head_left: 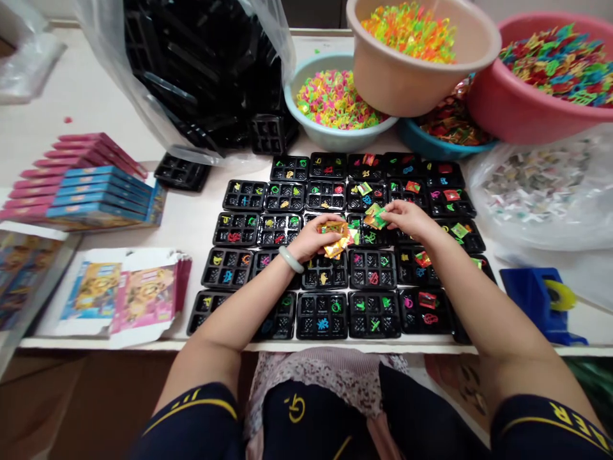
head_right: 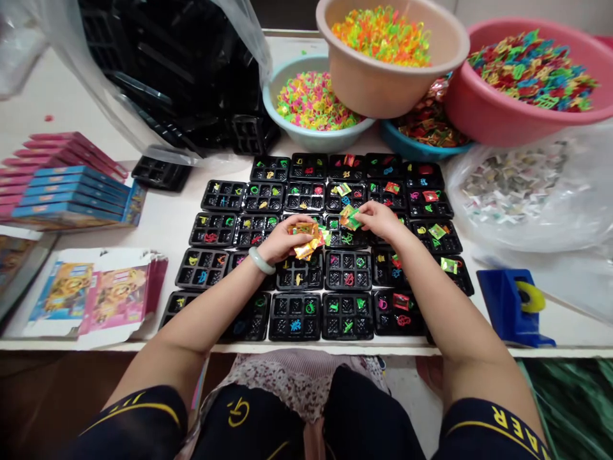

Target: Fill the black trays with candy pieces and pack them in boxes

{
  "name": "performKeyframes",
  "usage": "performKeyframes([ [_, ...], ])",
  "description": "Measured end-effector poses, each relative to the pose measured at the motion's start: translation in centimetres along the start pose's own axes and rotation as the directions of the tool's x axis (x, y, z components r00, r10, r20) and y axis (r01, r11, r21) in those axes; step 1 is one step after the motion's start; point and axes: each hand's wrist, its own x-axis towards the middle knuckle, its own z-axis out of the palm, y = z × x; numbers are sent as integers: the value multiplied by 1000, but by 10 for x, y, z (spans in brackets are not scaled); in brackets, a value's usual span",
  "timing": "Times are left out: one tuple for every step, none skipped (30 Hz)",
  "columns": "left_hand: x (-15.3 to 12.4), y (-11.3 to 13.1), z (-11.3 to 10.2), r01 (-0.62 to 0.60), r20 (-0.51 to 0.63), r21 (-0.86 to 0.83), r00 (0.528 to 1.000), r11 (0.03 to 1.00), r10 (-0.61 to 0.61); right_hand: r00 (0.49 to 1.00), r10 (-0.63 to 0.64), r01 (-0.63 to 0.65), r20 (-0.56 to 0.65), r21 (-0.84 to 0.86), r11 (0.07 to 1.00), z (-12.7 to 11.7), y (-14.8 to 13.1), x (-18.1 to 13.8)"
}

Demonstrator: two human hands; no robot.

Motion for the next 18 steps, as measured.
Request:
performKeyframes([
  [-1,-1,-2,-3,-10,-16,1000,1000,3,999,22,-23,-24,-41,999,0,4,3],
  [-2,-2,-4,-9,-19,-29,1000,1000,8,998,38,-41,-40,-79,996,0,7,6],
  [-3,-2,-6,-16,-27,-40,1000,999,15,998,49,-54,-50,-110,992,1,10,9],
  [-5,-3,-7,-22,-34,-49,999,999,20,997,55,-62,-54,-133,989,2,12,11],
  [-6,-3,-9,-25,-39,-56,999,998,23,997,58,-66,-54,-147,987,2,14,13],
  [-7,-2,-10,-24,-44,-63,999,998,22,997,58,-65,-52,-152,986,3,15,14],
  [-9,-2,-11,-21,-49,-67,999,998,18,997,55,-62,-51,-150,987,3,15,14],
  [-11,-2,-12,-17,-55,-71,998,997,13,997,51,-57,-50,-141,988,3,16,14],
  [-12,-2,-13,-16,-63,-74,998,997,11,998,48,-54,-50,-127,990,2,16,13],
  [-13,-2,-14,-16,-71,-76,997,997,10,997,50,-55,-54,-108,993,1,16,12],
  [-14,-2,-15,-17,-79,-78,997,997,11,997,54,-59,-60,-83,995,0,15,10],
  [-15,-3,-16,-18,-86,-79,996,997,11,996,62,-66,-71,-55,996,-2,15,9],
  [-16,-3,-16,-18,-92,-83,996,996,10,994,70,-72,-81,-25,997,-3,14,8],
  [-17,-3,-17,-17,-96,-88,995,996,9,993,79,-79,-87,7,997,-5,12,6],
  [-17,-3,-17,-15,-96,-94,995,995,6,992,90,-87,-86,40,995,-6,11,4],
  [-18,-3,-17,-13,-96,-99,995,995,3,992,102,-96,-77,71,993,-8,10,1],
  [-19,-2,-17,-12,-95,-103,995,995,2,992,113,-106,-64,96,990,-9,9,-2],
  [-20,-2,-17,-13,-96,-106,995,994,3,992,120,-115,-42,115,987,-11,8,-6],
])
